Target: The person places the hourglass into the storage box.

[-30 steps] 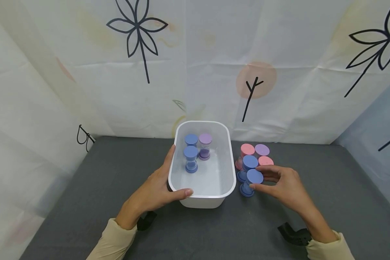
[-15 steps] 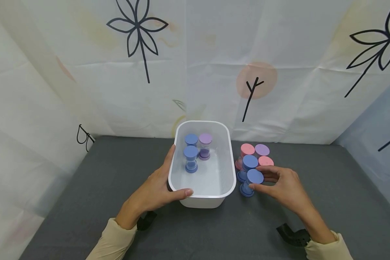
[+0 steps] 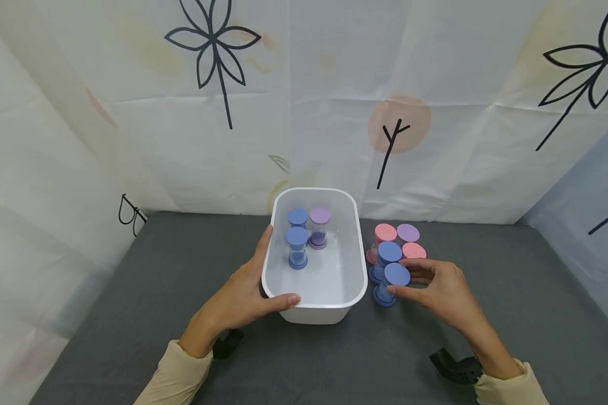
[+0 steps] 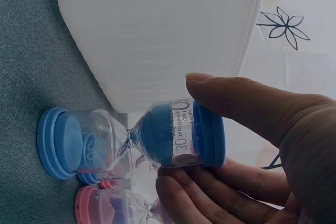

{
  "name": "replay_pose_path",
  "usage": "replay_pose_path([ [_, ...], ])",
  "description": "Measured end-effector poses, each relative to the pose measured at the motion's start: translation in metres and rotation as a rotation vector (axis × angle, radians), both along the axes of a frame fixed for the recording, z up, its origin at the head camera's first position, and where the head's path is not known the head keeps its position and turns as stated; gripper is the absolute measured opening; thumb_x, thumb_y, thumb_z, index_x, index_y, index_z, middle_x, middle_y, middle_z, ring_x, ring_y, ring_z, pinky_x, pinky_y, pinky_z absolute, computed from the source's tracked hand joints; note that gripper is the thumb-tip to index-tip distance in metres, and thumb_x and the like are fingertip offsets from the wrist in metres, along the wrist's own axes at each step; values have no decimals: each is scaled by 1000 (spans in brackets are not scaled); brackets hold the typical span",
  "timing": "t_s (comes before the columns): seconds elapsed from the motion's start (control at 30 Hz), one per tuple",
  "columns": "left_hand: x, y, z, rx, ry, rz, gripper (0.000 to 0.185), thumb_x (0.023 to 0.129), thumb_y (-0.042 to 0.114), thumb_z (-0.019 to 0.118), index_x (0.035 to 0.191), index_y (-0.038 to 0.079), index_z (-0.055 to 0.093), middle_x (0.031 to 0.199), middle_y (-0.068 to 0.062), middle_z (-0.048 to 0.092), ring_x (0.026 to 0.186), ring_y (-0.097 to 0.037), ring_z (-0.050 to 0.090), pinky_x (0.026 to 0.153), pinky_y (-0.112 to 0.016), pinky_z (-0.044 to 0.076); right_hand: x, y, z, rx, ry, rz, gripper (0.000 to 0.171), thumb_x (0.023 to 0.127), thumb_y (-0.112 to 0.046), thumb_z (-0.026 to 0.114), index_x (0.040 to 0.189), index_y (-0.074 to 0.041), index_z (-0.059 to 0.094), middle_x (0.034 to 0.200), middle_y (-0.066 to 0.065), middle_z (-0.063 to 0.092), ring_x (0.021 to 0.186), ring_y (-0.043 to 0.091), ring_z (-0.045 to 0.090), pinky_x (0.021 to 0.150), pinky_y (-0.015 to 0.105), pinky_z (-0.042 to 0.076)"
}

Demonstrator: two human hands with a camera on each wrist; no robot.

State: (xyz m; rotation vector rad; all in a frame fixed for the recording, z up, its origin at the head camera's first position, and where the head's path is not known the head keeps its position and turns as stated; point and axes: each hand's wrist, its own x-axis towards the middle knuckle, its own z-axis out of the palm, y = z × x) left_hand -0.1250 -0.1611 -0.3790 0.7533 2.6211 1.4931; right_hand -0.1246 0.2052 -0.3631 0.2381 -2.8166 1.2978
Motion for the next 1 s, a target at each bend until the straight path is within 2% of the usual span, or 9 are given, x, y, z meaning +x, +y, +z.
replay_pose_path([
  [0.13, 0, 0, 0, 1, 0, 1, 123, 81, 45, 85, 163, 35, -7, 156, -1, 40, 121, -30, 58, 94, -56, 47, -1, 0, -1, -6, -10, -3, 59, 73, -29, 94, 118, 2, 72, 111, 15, 73, 96, 26, 74, 73, 22, 54],
  [0.4, 0, 0, -1, -10, 0, 2, 123, 81, 45, 84, 163, 35, -7, 154, -2, 42, 119, -30, 59, 93, -55, 48, 1, -1, 2, -17, -26, -11, 60, 73, -31, 94, 119, 1, 72, 113, 15, 72, 97, 27, 73, 74, 23, 55],
  [0.57, 0, 0, 0, -4, 1, 0, 123, 81, 45, 84, 163, 36, -7, 155, -2, 42, 119, -30, 59, 93, -57, 47, 3, 1, 5, -25, -45, -19, 57, 73, -32, 94, 118, -2, 73, 111, 11, 73, 96, 23, 73, 75, 24, 55],
  [0.83, 0, 0, -1, -11, -3, 11, 123, 81, 46, 84, 163, 35, -6, 155, -3, 41, 120, -30, 59, 93, -57, 47, 11, 3, 21, -61, -72, -29, 58, 76, -33, 92, 121, -3, 71, 112, 9, 72, 93, 13, 71, 75, 25, 54],
  [1.0, 0, 0, -1, -4, -7, 11, 123, 81, 46, 84, 163, 35, -6, 155, -3, 42, 120, -30, 59, 94, -58, 47, 18, 7, 33, -92, -51, -47, 58, 78, -31, 91, 124, -4, 70, 117, 10, 70, 93, 8, 70, 75, 23, 54],
])
